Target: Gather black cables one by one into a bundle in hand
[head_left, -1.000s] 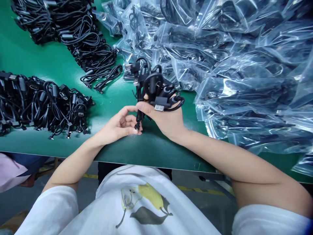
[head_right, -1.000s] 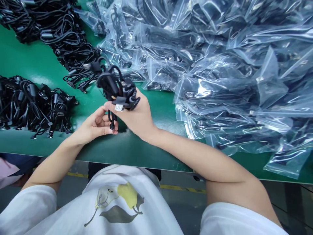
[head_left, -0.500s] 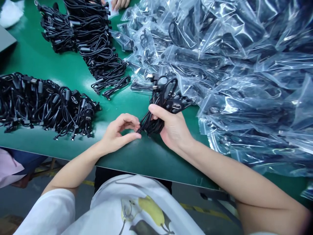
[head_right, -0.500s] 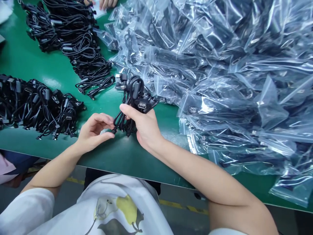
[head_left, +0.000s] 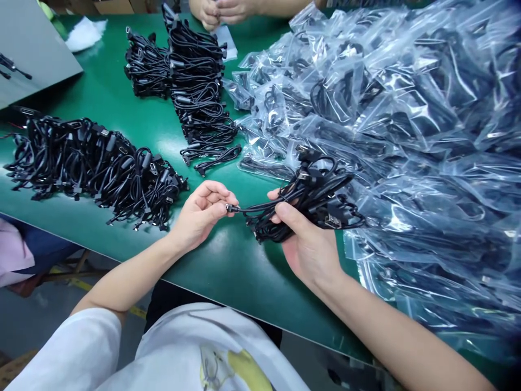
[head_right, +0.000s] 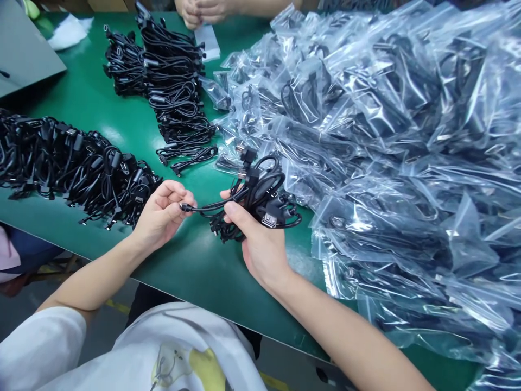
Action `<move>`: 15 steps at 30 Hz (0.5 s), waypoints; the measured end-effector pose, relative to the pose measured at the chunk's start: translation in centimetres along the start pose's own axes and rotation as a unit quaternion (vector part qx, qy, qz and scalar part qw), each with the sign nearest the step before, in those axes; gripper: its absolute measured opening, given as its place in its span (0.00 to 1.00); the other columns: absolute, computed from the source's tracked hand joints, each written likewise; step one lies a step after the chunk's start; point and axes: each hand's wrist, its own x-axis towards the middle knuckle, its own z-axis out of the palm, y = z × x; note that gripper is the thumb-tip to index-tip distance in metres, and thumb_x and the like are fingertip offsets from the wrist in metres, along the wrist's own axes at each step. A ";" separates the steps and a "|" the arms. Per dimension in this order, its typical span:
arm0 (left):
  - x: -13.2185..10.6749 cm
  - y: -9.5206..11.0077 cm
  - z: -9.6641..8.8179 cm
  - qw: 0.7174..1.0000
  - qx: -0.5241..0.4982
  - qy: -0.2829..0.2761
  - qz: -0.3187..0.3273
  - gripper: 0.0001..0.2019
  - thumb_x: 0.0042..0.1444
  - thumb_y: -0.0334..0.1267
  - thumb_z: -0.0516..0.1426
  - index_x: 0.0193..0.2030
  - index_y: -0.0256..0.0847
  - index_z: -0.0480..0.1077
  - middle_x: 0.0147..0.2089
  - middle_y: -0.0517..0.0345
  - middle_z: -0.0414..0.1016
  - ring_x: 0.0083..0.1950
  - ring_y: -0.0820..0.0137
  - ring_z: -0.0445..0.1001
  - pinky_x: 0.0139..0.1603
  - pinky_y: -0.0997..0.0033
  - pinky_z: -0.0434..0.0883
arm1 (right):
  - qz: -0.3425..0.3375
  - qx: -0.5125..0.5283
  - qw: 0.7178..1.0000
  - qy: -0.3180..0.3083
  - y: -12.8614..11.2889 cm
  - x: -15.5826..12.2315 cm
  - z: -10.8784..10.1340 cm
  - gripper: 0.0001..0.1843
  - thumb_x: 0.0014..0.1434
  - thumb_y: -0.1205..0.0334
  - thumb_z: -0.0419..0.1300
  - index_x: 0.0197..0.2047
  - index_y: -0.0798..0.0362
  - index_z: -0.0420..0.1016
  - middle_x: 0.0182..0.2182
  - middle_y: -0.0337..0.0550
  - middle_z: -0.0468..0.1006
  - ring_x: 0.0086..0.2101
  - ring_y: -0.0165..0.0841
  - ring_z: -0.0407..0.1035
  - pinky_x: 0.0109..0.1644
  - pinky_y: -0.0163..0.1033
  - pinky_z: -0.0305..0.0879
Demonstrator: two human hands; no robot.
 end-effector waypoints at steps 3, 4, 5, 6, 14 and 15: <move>0.0 0.0 -0.1 1.000 -0.005 -0.006 0.001 0.16 0.48 0.40 0.72 0.37 0.41 0.71 0.33 0.62 0.80 0.34 0.78 0.77 0.37 0.81 0.75 | 0.004 -0.003 1.000 0.006 -0.1 0.0 0.1 0.08 0.46 0.59 0.73 0.31 0.47 0.80 0.31 0.38 0.80 0.28 0.30 0.66 0.39 0.41 0.71; 0.0 0.0 -0.1 1.000 -0.002 -0.004 0.000 0.17 0.47 0.41 0.73 0.36 0.41 0.70 0.33 0.62 0.80 0.33 0.78 0.77 0.37 0.81 0.75 | 0.008 -0.007 1.000 0.009 -0.2 0.1 0.1 0.08 0.46 0.58 0.73 0.30 0.48 0.80 0.31 0.38 0.80 0.28 0.30 0.66 0.39 0.42 0.71; 0.1 0.1 -0.1 1.000 0.001 -0.002 0.000 0.18 0.47 0.41 0.73 0.36 0.41 0.70 0.33 0.62 0.79 0.34 0.77 0.77 0.37 0.80 0.75 | 0.011 -0.012 1.000 0.010 -0.2 0.1 0.2 0.09 0.45 0.58 0.73 0.29 0.48 0.79 0.31 0.38 0.80 0.28 0.30 0.66 0.39 0.43 0.71; 0.1 0.1 -0.1 1.000 0.004 0.001 0.000 0.18 0.46 0.42 0.73 0.36 0.41 0.69 0.32 0.62 0.79 0.34 0.77 0.77 0.37 0.80 0.75 | 0.012 -0.016 1.000 0.010 -0.2 0.1 0.2 0.09 0.45 0.57 0.73 0.28 0.48 0.79 0.31 0.39 0.80 0.28 0.31 0.65 0.39 0.43 0.71; 0.0 0.0 -0.1 1.000 0.019 0.015 -0.002 0.20 0.45 0.44 0.73 0.36 0.41 0.69 0.33 0.62 0.79 0.36 0.75 0.78 0.38 0.78 0.76 | 0.014 -0.015 1.000 0.008 -0.1 0.3 0.1 0.08 0.45 0.58 0.73 0.28 0.47 0.78 0.26 0.37 0.76 0.28 0.31 0.64 0.41 0.44 0.71; 0.0 0.0 -0.1 1.000 0.019 0.016 -0.001 0.20 0.45 0.44 0.74 0.36 0.41 0.69 0.33 0.62 0.79 0.36 0.75 0.78 0.38 0.78 0.76 | 0.016 -0.010 1.000 0.010 0.0 0.3 0.1 0.08 0.45 0.58 0.73 0.28 0.47 0.79 0.26 0.37 0.76 0.28 0.31 0.65 0.41 0.44 0.71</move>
